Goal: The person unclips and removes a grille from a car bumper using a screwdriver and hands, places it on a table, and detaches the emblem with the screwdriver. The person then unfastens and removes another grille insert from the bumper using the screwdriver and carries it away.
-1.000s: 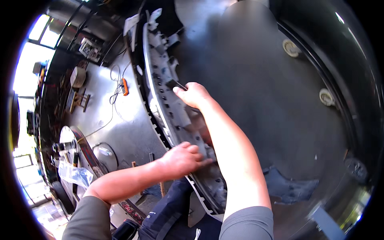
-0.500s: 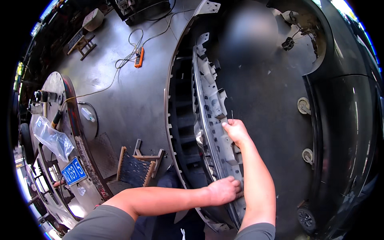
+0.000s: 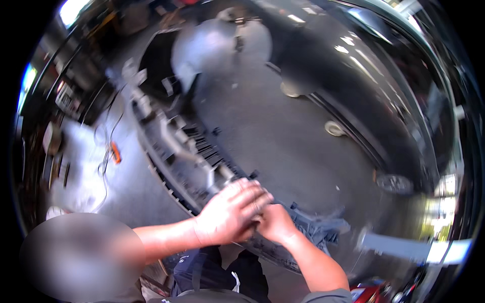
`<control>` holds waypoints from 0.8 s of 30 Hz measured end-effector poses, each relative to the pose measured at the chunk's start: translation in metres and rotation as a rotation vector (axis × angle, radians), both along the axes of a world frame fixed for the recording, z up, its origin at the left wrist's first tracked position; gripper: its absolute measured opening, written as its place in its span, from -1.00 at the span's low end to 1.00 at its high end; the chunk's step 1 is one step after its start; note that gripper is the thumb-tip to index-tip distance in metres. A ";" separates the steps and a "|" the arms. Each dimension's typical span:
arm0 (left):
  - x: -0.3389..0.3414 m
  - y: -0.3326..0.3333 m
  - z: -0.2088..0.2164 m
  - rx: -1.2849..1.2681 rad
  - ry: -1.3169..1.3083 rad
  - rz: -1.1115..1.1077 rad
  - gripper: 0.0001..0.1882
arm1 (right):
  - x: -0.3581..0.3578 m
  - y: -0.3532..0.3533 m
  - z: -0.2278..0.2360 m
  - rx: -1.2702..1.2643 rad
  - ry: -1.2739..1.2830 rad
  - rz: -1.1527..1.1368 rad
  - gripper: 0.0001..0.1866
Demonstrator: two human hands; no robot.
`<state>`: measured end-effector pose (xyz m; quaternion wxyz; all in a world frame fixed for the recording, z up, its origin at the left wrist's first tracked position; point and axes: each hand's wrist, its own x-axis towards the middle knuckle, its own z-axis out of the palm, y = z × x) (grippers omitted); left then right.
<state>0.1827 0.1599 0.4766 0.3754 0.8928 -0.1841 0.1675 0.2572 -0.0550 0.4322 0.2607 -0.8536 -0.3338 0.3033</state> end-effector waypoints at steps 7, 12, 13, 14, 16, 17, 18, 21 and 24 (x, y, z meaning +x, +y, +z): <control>0.054 -0.049 0.043 0.833 0.921 -0.801 -0.30 | -0.064 -0.034 0.043 -0.088 -0.025 -0.166 -0.81; 0.071 -0.087 0.012 1.074 1.027 -0.856 -0.27 | -0.067 -0.048 0.015 -0.070 -0.071 -0.325 -0.87; 0.077 -0.070 -0.003 0.928 0.897 -0.858 -0.28 | -0.056 -0.046 0.025 -0.072 -0.077 -0.336 -0.87; 0.086 -0.068 0.004 0.850 0.868 -0.853 -0.33 | -0.050 -0.046 0.030 -0.083 -0.077 -0.353 -0.88; 0.101 -0.070 0.020 0.748 0.752 -0.848 -0.39 | -0.040 -0.048 0.030 -0.021 -0.123 -0.454 -0.87; 0.108 -0.071 0.017 0.713 0.696 -0.840 -0.41 | -0.034 -0.050 0.038 -0.042 -0.162 -0.472 -0.87; 0.115 -0.074 0.015 0.675 0.638 -0.830 -0.43 | -0.029 -0.053 0.028 -0.028 -0.245 -0.480 -0.88; 0.118 -0.104 0.003 0.674 0.501 -0.841 -0.58 | -0.032 -0.079 0.029 -0.086 -0.323 -0.543 -0.87; 0.124 -0.142 -0.003 0.788 0.490 -0.849 -0.68 | -0.050 -0.125 0.056 -0.279 -0.452 -0.558 -0.80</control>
